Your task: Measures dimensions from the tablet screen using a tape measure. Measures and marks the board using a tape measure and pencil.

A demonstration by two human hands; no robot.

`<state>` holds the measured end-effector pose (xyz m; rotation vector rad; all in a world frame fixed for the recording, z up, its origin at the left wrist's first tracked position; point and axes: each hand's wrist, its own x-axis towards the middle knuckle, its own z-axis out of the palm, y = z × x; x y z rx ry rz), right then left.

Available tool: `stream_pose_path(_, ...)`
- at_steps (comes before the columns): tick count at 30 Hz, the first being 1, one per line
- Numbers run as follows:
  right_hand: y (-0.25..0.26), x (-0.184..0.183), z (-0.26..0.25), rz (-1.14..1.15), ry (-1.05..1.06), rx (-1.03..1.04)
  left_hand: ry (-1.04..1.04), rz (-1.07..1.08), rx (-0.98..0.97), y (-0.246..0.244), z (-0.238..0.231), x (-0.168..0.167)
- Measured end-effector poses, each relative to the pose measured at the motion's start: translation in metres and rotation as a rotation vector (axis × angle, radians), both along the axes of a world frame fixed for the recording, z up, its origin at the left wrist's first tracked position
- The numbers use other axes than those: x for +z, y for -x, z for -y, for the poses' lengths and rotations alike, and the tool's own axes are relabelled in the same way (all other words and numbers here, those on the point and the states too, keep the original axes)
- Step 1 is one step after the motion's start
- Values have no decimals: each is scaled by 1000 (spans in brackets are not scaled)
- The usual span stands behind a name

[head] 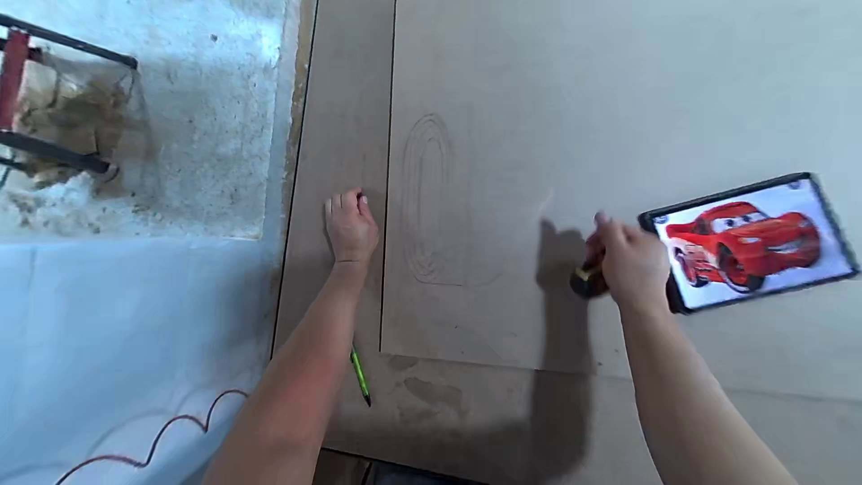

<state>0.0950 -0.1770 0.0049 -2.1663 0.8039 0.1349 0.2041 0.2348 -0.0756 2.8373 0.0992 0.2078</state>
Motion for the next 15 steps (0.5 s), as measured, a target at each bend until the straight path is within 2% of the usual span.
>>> stream_pose_path(4, -119, -51, -12, 686, -264, -161, -24, 70, 52, -1, 3, -3)
stream_pose_path(7, -147, -78, -11, 1008, -388, -138, -61, 52, 52, 3, 3, 0)
stream_pose_path(9, -157, -124, 7, 1075, -247, -14, -61, 74, 51, 0, 3, -2)
stream_pose_path(11, -163, -197, 27, 1020, 72, 38, -18, 101, 36, 5, 4, -3)
stream_pose_path(12, -164, -216, 32, 967, 186, 24, 47, 131, 19, 5, 3, -3)
stream_pose_path(13, -171, -224, 35, 929, 239, 8, 139, 158, -5, 2, 2, -1)
stream_pose_path(15, -177, -224, 37, 851, 203, -13, 317, 134, -113, 10, 3, 10)
